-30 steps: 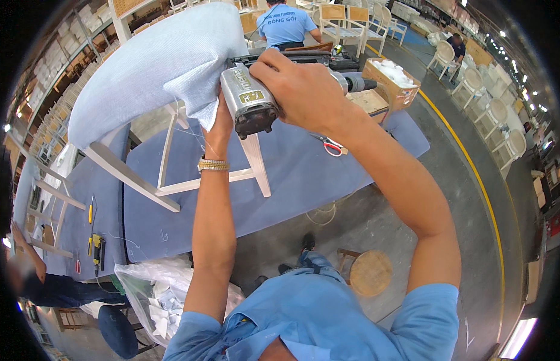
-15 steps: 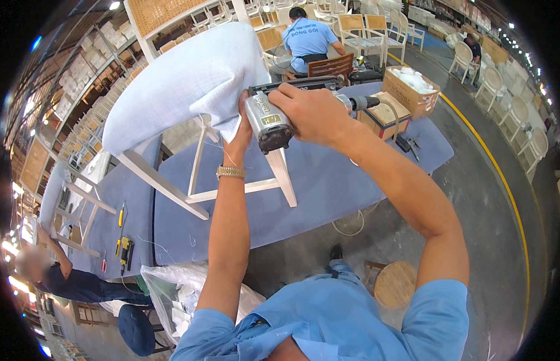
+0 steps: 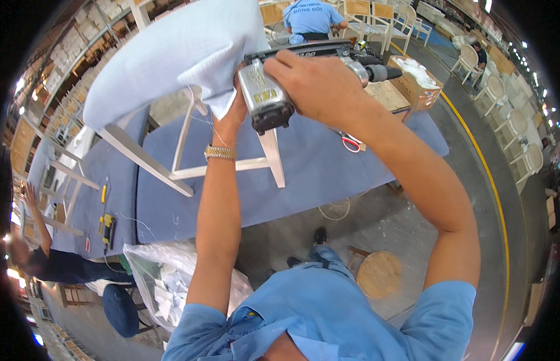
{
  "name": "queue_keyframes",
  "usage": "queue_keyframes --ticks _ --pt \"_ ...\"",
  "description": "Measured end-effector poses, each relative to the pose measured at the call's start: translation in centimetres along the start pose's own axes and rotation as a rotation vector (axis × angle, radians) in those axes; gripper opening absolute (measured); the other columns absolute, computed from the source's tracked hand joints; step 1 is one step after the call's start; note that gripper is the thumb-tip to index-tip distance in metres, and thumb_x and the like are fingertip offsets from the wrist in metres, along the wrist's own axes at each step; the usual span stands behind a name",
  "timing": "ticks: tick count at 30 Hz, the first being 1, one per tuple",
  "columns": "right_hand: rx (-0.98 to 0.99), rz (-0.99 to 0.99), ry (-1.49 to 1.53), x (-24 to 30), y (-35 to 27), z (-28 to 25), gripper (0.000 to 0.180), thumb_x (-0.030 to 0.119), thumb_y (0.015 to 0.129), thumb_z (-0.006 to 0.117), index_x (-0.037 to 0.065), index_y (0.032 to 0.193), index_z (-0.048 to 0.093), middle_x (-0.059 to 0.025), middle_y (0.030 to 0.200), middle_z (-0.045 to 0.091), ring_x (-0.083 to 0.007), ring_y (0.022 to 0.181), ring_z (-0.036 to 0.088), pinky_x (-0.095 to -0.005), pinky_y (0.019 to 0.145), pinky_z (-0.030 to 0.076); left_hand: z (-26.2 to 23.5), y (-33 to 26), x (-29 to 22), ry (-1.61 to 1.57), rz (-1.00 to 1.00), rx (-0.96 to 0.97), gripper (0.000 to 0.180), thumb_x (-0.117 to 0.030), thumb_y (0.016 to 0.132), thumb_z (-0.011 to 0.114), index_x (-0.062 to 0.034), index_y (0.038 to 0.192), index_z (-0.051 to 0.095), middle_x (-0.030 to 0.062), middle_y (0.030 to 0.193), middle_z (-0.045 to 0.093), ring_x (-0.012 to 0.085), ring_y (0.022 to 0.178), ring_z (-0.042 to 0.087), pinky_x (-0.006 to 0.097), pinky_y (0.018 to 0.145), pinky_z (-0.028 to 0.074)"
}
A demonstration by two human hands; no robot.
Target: The person staples white fabric onto a wooden chair frame using a pneumatic staple gun, then trims excess fabric with scissors and a utility knife. The person repeatedly adjusts the fabric, staples edges, and cuts away surplus material to fit the chair seat.
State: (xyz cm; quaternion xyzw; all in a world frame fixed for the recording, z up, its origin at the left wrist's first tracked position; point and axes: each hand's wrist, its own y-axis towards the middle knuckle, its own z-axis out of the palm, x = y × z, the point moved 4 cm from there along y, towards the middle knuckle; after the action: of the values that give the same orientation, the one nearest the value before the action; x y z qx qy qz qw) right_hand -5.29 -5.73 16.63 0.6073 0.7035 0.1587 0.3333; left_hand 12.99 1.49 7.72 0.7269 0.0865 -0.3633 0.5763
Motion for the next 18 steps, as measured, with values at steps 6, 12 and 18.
queue_keyframes --ticks 6,12,18 --pt "0.088 0.061 0.057 -1.1 0.0 0.7 0.056 0.01 0.066 0.081 0.011 0.115 0.053 -0.008 0.102 0.062 -0.0331 0.086 0.067 -0.0441 0.07 0.056 -0.6 -0.4 -0.1 -0.026 -0.075 0.078 0.041 -0.042 0.094 0.067 -0.0084 0.117 0.072 0.0129 0.111 0.073 0.0268 0.105 0.068 0.037 0.093 0.05" --pt "0.036 0.041 0.167 -0.7 -1.6 -0.7 0.06 0.014 0.066 0.08 0.009 0.121 0.056 -0.0106 0.105 0.064 -0.0371 0.092 0.065 -0.0436 0.074 0.054 -0.4 0.1 -0.2 -0.079 -0.063 0.081 0.043 -0.044 0.092 0.07 -0.0066 0.114 0.072 0.0114 0.109 0.074 0.0254 0.103 0.069 0.036 0.091 0.052" --pt "0.096 0.064 0.177 -0.5 -1.3 0.3 0.059 0.015 0.067 0.079 0.008 0.122 0.057 -0.0111 0.104 0.064 -0.0366 0.094 0.065 -0.0429 0.074 0.054 -0.2 0.1 0.0 -0.074 -0.049 0.073 0.036 -0.038 0.093 0.069 -0.0071 0.11 0.074 0.0114 0.108 0.074 0.0248 0.101 0.069 0.038 0.091 0.052"
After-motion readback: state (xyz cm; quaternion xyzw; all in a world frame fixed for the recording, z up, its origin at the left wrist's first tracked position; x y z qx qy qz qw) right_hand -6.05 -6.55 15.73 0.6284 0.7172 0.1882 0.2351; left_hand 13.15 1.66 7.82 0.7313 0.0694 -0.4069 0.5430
